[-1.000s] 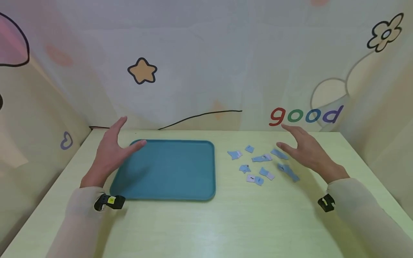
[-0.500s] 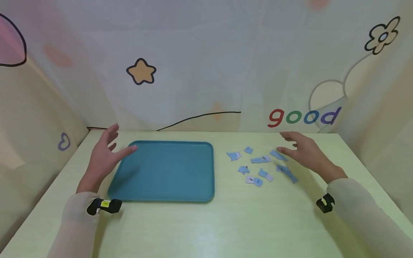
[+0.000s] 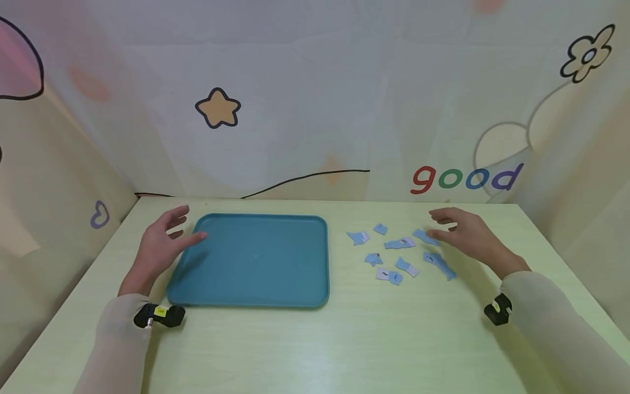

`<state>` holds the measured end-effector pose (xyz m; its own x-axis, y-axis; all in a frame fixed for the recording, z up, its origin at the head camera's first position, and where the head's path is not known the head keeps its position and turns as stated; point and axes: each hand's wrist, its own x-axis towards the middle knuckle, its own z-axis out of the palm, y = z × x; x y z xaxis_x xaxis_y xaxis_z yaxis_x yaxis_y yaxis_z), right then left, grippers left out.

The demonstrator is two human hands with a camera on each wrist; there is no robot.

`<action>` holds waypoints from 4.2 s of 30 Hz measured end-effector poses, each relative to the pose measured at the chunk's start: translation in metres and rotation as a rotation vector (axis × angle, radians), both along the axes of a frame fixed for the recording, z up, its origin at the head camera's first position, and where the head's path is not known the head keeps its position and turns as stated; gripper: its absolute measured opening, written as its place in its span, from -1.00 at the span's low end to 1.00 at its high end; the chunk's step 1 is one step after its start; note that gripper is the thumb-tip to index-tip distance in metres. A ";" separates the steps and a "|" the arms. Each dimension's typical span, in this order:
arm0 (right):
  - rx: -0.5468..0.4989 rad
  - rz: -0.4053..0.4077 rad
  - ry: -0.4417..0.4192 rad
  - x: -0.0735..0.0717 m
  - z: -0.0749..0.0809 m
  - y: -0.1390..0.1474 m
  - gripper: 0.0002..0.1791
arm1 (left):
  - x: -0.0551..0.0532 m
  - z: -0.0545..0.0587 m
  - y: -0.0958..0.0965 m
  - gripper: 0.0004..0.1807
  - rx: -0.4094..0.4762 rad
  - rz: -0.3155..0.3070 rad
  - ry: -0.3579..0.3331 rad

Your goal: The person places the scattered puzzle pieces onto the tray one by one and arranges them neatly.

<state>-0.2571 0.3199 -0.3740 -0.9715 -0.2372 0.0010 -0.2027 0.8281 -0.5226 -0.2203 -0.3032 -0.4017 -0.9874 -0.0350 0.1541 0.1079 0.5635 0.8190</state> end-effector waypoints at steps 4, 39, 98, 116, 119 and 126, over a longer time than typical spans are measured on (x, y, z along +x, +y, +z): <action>-0.001 0.014 -0.018 -0.002 -0.003 0.000 -0.27 | 0.003 -0.004 -0.004 -0.07 0.013 0.000 -0.026; 0.045 0.010 -0.062 -0.017 -0.024 -0.004 -0.50 | -0.002 -0.031 -0.015 -0.45 0.015 0.079 -0.134; -0.083 0.114 0.074 -0.018 0.009 -0.112 -0.71 | -0.001 -0.036 -0.014 -0.48 0.010 0.102 -0.106; -0.152 0.269 0.096 -0.031 0.008 -0.207 -0.75 | 0.000 -0.038 -0.017 -0.47 -0.015 0.111 -0.110; -0.147 0.285 0.099 -0.035 0.007 -0.219 -0.74 | -0.001 -0.037 -0.016 -0.47 -0.011 0.113 -0.112; -0.117 0.319 0.093 -0.040 0.008 -0.249 -0.73 | 0.001 -0.037 -0.015 -0.47 -0.023 0.114 -0.113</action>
<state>-0.2974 0.0707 -0.3657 -0.8429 -0.5218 0.1313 -0.4929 0.6509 -0.5773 -0.2192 -0.3181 -0.4389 -0.9883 -0.1455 0.0447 -0.0497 0.5858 0.8090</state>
